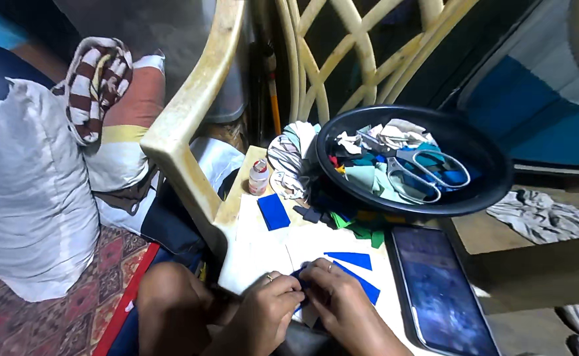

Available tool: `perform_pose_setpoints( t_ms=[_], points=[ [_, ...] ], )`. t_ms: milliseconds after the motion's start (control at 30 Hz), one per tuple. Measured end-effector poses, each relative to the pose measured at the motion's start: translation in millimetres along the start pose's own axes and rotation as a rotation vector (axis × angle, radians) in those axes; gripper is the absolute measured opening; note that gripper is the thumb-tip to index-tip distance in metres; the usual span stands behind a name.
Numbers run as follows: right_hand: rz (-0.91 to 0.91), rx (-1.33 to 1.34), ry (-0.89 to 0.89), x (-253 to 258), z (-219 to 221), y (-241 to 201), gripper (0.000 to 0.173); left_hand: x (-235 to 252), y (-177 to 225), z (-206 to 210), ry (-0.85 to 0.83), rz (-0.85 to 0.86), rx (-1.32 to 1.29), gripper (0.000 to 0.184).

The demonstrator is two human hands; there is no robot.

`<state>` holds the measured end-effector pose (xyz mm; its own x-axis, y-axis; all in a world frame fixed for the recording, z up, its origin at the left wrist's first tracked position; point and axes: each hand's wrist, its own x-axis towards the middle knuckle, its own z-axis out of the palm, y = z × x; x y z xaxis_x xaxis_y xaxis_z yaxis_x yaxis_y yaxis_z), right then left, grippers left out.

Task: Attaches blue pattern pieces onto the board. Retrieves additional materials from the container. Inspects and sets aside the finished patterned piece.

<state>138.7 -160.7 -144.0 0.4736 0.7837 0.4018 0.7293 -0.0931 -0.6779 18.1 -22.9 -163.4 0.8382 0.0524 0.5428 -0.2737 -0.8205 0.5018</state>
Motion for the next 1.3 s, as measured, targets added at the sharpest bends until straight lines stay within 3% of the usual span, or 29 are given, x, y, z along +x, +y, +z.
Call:
perform_pose_setpoints(
  t_ms=[367,533,733,833,933,1033,1133,1300],
  points=[
    [0.072,0.046,-0.115,0.1,-7.2,-8.5,0.027,-8.2,5.8,-15.3,-0.118,-0.03,-0.021,0.012],
    [0.122,0.076,-0.191,1.9,-9.5,-10.6,0.025,20.1,3.4,-41.0,-0.234,-0.059,-0.154,0.009],
    [0.165,0.097,-0.248,3.8,-12.2,-14.3,0.026,55.5,-5.7,-50.9,0.033,-0.062,-0.042,0.041],
    [0.175,0.109,-0.269,3.7,-14.2,-17.3,0.024,64.5,-0.5,-49.7,0.104,-0.175,-0.091,0.026],
    [0.074,0.194,-0.061,1.8,-14.7,-10.2,0.016,80.6,0.3,-53.2,0.114,-0.17,-0.061,0.036],
    [-0.003,0.284,0.264,3.8,-28.5,3.0,0.012,98.9,1.4,-65.9,0.126,-0.152,0.075,0.023],
    [0.034,0.353,0.502,5.4,-55.7,13.3,0.011,114.4,-2.1,-82.4,0.167,-0.131,0.093,0.013],
    [0.062,0.511,0.718,1.8,-75.3,23.2,0.009,126.9,-0.4,-93.9,0.249,-0.182,0.029,0.016]
  ],
)
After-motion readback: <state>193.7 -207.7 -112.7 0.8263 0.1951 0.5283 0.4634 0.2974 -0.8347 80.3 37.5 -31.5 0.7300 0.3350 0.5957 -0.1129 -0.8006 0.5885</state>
